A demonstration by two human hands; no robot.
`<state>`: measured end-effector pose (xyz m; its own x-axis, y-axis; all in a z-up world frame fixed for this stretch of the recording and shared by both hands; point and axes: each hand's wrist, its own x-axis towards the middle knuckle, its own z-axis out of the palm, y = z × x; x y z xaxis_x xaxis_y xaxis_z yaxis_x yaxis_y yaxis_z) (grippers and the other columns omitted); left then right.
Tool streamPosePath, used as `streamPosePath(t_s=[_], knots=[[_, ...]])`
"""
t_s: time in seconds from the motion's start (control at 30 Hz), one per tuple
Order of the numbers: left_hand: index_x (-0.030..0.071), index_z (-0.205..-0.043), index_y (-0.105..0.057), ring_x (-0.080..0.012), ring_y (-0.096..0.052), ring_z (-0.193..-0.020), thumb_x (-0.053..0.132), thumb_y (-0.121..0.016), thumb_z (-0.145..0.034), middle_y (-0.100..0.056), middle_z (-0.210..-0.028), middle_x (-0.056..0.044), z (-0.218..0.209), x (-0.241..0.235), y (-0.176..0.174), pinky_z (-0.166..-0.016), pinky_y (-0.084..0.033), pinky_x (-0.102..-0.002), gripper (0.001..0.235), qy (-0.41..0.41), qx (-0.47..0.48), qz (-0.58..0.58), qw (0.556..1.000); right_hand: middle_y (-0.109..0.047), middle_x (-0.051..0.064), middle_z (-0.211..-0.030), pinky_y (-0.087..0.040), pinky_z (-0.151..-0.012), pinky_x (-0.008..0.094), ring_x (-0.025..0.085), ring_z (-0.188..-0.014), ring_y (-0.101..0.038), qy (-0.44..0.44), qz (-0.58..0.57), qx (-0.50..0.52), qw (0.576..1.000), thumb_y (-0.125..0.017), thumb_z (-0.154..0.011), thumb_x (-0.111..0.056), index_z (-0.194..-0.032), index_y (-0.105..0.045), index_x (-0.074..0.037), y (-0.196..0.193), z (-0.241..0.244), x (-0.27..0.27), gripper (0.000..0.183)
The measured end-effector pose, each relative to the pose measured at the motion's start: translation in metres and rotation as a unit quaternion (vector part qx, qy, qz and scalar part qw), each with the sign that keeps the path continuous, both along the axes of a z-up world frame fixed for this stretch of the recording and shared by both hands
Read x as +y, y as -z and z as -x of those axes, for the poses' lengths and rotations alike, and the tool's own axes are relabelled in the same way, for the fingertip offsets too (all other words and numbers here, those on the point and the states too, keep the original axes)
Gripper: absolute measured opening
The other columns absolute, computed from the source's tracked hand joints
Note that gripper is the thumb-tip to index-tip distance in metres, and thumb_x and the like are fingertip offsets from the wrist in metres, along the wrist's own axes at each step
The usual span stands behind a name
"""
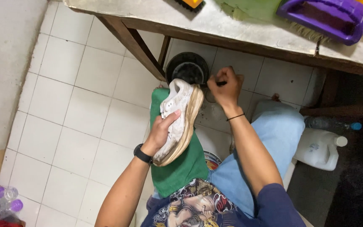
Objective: The person scrubs a white sneaker with a brush, dipping it into a bucket of soapy water. They then rinse the shoe with water from a bottle and wipe it with a green cloth. The person repeats the scrubbing and wiping process on different parts of the shoe.
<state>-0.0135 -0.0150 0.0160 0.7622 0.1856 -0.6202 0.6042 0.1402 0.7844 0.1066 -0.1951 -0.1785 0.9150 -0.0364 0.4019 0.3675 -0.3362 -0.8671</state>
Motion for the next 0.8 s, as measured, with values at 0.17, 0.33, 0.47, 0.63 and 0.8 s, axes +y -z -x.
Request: streamPosePath(t_s=[0.17, 0.33, 0.47, 0.63, 0.8], knots=[[0.003, -0.080, -0.072, -0.0192, -0.060, -0.076, 0.040, -0.082, -0.078, -0.065, -0.076, -0.010, 0.000, 0.000, 0.006, -0.072, -0.051, -0.032, 0.039, -0.020, 0.003, 0.016, 1.000, -0.059, 0.000, -0.056, -0.048, -0.069, 0.027, 0.023, -0.052, -0.059, -0.001, 0.038, -0.090, 0.995, -0.083, -0.076, -0.022, -0.076, -0.065, -0.019, -0.043, 0.022, 0.002, 0.018], [-0.002, -0.090, -0.070, -0.0220, -0.060, -0.084, 0.043, -0.083, -0.075, -0.065, -0.085, -0.013, -0.001, -0.006, -0.001, -0.079, -0.053, -0.037, 0.049, -0.041, 0.013, 0.016, 0.999, -0.054, -0.006, -0.051, -0.042, -0.082, 0.028, 0.017, -0.048, -0.054, 0.029, 0.038, -0.131, 0.990, -0.083, -0.073, -0.028, -0.073, -0.061, -0.023, -0.041, 0.047, 0.008, 0.022], [-0.004, -0.096, -0.069, -0.0240, -0.061, -0.090, 0.046, -0.084, -0.074, -0.066, -0.090, -0.017, 0.004, -0.008, 0.014, -0.085, -0.052, -0.042, 0.057, -0.033, 0.014, 0.006, 0.999, -0.055, 0.001, -0.052, -0.041, -0.074, 0.032, 0.024, -0.050, -0.056, 0.158, 0.054, -0.075, 0.983, -0.077, -0.075, -0.014, -0.079, -0.058, -0.017, -0.014, 0.047, 0.000, 0.020], [-0.002, -0.093, -0.072, -0.0211, -0.062, -0.083, 0.043, -0.083, -0.076, -0.067, -0.086, -0.013, 0.003, -0.001, 0.033, -0.076, -0.055, -0.039, 0.049, -0.037, -0.008, 0.032, 0.999, -0.054, -0.002, -0.050, -0.040, -0.077, 0.030, 0.021, -0.050, -0.057, 0.121, 0.032, -0.111, 0.986, -0.078, -0.077, -0.015, -0.073, -0.055, -0.021, -0.027, 0.066, 0.010, 0.025], [0.001, -0.091, -0.072, -0.0189, -0.064, -0.081, 0.042, -0.083, -0.077, -0.068, -0.084, -0.011, 0.007, -0.007, 0.026, -0.074, -0.055, -0.037, 0.046, -0.040, -0.024, 0.037, 0.998, -0.054, 0.000, -0.055, -0.037, -0.079, 0.033, 0.023, -0.054, -0.058, 0.161, 0.021, -0.105, 0.981, -0.080, -0.079, -0.018, -0.078, -0.055, -0.018, -0.023, 0.062, 0.006, 0.025]])
